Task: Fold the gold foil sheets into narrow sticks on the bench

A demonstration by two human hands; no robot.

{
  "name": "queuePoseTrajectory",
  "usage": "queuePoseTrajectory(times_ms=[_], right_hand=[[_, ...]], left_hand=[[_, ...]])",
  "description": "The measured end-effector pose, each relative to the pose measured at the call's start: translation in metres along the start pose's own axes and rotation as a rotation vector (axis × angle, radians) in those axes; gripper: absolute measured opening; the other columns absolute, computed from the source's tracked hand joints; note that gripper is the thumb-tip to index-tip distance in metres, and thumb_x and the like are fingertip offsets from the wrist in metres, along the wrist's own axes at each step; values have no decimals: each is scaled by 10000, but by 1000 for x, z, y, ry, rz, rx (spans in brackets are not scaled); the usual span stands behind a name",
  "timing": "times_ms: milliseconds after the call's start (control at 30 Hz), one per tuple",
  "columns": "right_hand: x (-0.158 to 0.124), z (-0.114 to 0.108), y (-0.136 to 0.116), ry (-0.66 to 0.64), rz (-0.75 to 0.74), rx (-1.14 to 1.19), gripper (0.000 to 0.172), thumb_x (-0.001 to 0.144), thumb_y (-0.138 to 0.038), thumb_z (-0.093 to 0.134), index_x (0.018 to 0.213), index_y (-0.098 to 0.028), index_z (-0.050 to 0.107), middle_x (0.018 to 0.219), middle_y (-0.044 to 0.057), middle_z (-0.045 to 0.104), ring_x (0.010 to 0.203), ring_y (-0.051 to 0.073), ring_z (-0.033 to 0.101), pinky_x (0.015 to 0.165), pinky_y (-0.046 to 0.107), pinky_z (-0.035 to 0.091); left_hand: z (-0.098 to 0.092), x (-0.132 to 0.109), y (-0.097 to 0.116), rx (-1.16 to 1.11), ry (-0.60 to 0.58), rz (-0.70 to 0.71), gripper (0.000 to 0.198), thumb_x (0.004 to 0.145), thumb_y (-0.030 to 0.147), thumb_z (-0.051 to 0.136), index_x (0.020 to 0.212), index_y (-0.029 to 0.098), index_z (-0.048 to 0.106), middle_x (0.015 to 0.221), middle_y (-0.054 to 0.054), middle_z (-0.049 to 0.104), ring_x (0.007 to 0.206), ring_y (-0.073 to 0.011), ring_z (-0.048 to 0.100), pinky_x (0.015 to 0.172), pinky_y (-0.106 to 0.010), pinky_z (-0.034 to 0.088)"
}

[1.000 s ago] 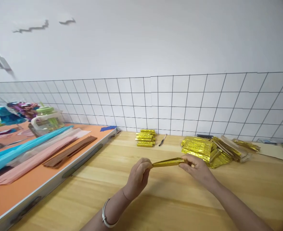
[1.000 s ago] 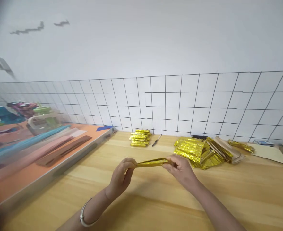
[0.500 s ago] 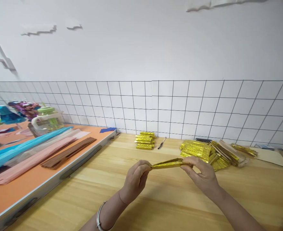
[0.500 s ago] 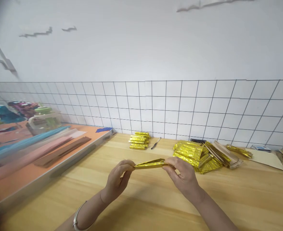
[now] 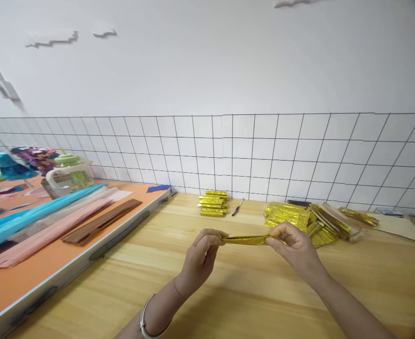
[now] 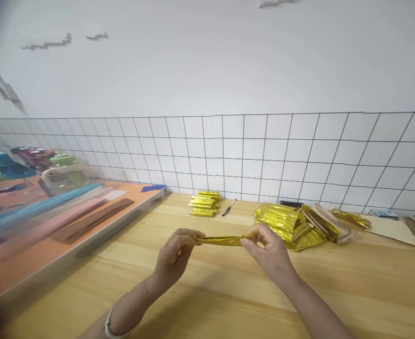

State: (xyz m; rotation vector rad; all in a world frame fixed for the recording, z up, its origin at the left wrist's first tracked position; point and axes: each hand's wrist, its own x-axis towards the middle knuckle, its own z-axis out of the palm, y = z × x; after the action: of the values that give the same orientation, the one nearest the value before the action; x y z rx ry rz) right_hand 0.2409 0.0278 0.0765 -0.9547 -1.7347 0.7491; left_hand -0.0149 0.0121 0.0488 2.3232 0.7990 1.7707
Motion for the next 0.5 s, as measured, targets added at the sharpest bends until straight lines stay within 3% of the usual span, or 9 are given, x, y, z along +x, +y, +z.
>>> queuePoseTrajectory(times_ms=[167, 267, 400, 500], right_hand=[[2, 1, -3, -58, 99, 22, 290, 761, -315, 615, 1029, -214, 566, 842, 22, 624, 784, 161, 585, 699, 280, 470], [4, -2, -8, -116, 15, -132, 156, 793, -317, 566, 871, -202, 636, 800, 28, 634, 757, 167, 582, 701, 292, 465], [5, -7, -10, -95, -111, -234, 150, 825, -312, 532, 813, -212, 643, 832, 31, 651, 785, 176, 593, 736, 304, 460], [5, -8, -7, -84, -170, -248, 144, 832, -319, 529, 815, -228, 639, 840, 27, 654, 798, 180, 603, 734, 300, 464]], left_hand=[[-3, 1, -2, -8, 6, -14, 170, 844, 21, 430, 858, 169, 511, 888, -59, 566, 924, -167, 586, 780, -323, 496], [-2, 0, 0, -66, 29, -78, 124, 855, 63, 454, 849, 168, 520, 890, -65, 576, 920, -171, 586, 789, -333, 495], [2, 3, 6, -254, 83, -295, 48, 851, 144, 523, 896, 162, 521, 905, -67, 583, 881, -165, 600, 768, -325, 513], [4, 6, 7, -394, 117, -457, 168, 812, 221, 600, 957, 154, 545, 890, -64, 593, 877, -179, 610, 748, -324, 533]])
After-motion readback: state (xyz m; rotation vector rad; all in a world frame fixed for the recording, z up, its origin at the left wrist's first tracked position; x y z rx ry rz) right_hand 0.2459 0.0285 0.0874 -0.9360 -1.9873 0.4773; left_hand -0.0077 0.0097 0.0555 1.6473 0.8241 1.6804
